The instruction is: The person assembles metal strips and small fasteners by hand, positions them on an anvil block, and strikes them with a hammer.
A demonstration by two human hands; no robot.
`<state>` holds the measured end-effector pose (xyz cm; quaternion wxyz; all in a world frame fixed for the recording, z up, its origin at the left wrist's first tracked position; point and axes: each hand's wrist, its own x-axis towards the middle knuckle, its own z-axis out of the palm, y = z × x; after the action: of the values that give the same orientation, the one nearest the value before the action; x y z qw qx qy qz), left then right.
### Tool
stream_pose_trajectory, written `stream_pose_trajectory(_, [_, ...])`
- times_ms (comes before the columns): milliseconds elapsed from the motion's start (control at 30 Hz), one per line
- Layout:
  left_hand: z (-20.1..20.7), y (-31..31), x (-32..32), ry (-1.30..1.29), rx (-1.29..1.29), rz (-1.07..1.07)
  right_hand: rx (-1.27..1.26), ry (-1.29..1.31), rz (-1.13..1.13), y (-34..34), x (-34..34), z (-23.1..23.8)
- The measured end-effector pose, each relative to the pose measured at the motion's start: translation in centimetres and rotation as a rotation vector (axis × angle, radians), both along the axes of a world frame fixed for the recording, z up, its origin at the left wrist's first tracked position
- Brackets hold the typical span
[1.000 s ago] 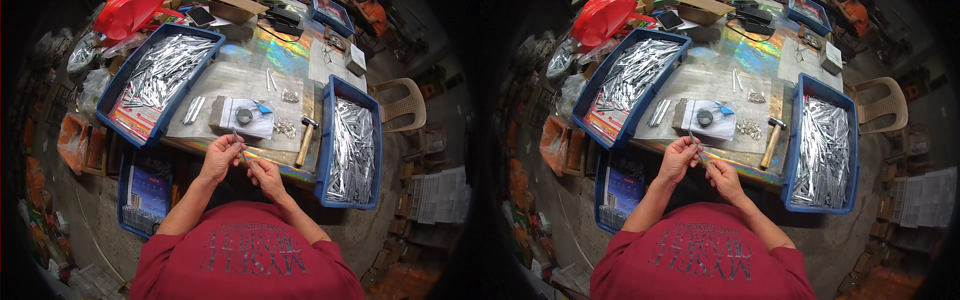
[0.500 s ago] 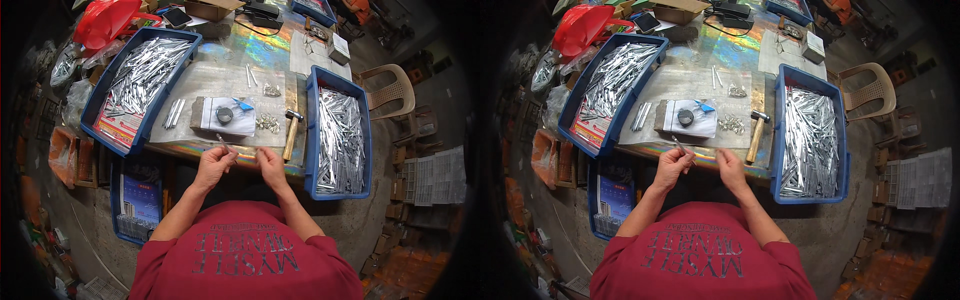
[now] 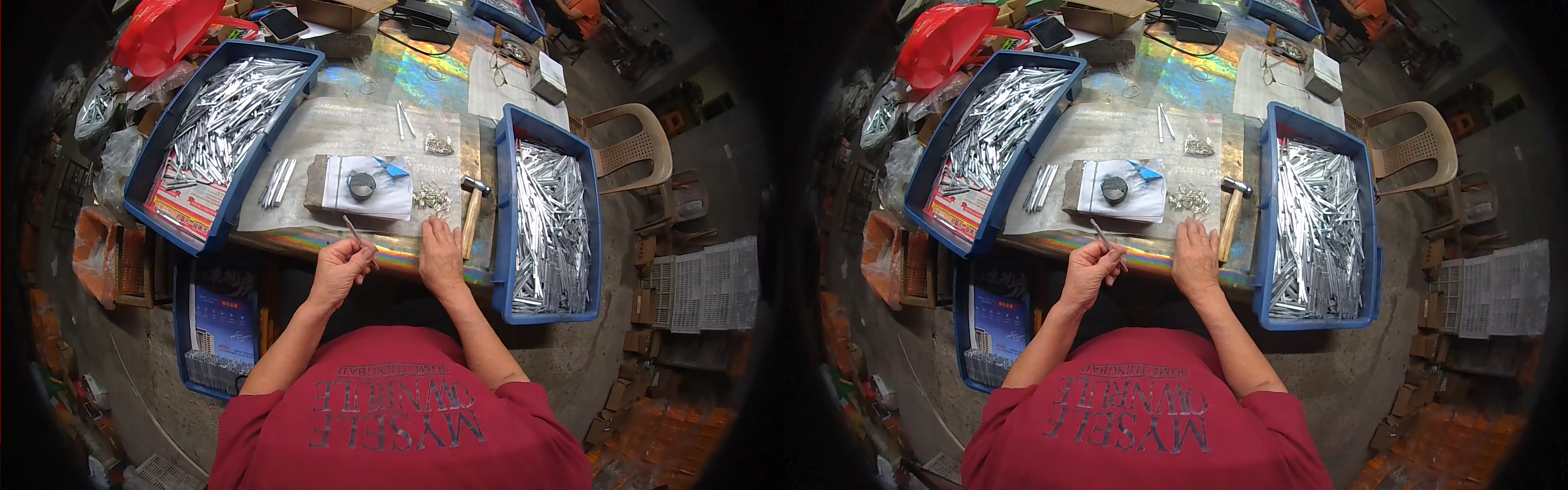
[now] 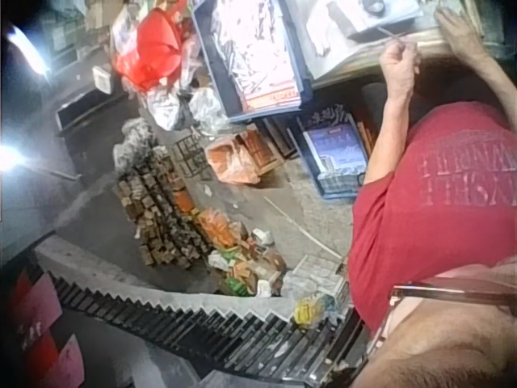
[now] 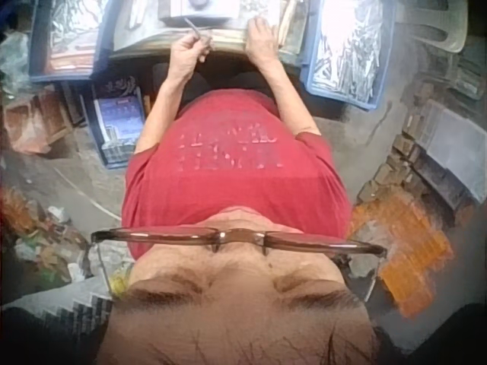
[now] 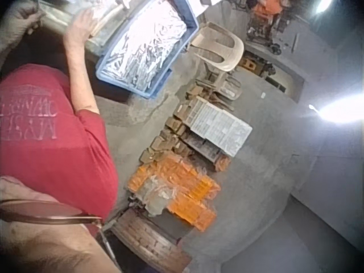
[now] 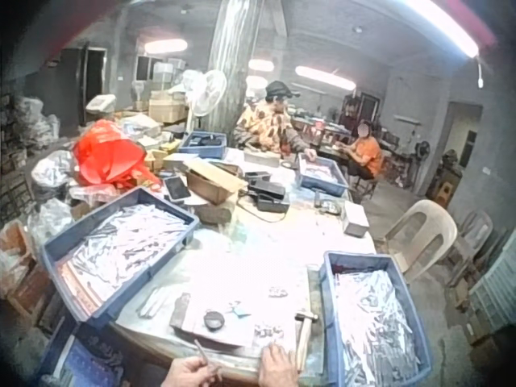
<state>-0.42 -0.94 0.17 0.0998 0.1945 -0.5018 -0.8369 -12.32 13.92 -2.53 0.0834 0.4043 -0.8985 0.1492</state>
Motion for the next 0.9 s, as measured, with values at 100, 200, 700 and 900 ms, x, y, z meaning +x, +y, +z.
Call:
stream_pose_trajectory(100, [-0.3, 0.1, 0.0, -0.014, 0.008, -0.009, -0.157, -0.086, 0.113, 0.4, 0.1, 0.1])
stream_pose_trajectory(200, [-0.4, 0.1, 0.0, -0.006, 0.019, -0.011, -0.357, -0.187, 0.071, 1.1, -0.5, 0.5])
stream_pose_trajectory(700, [-0.4, 0.0, 0.2, -0.013, 0.062, -0.044, -0.112, 0.113, 0.024, -0.1, -2.2, -0.8])
stream_pose_trajectory(900, [-0.6, -0.1, 0.2, -0.014, 0.056, -0.044, -0.106, 0.022, 0.088, 0.0, -0.2, -0.3])
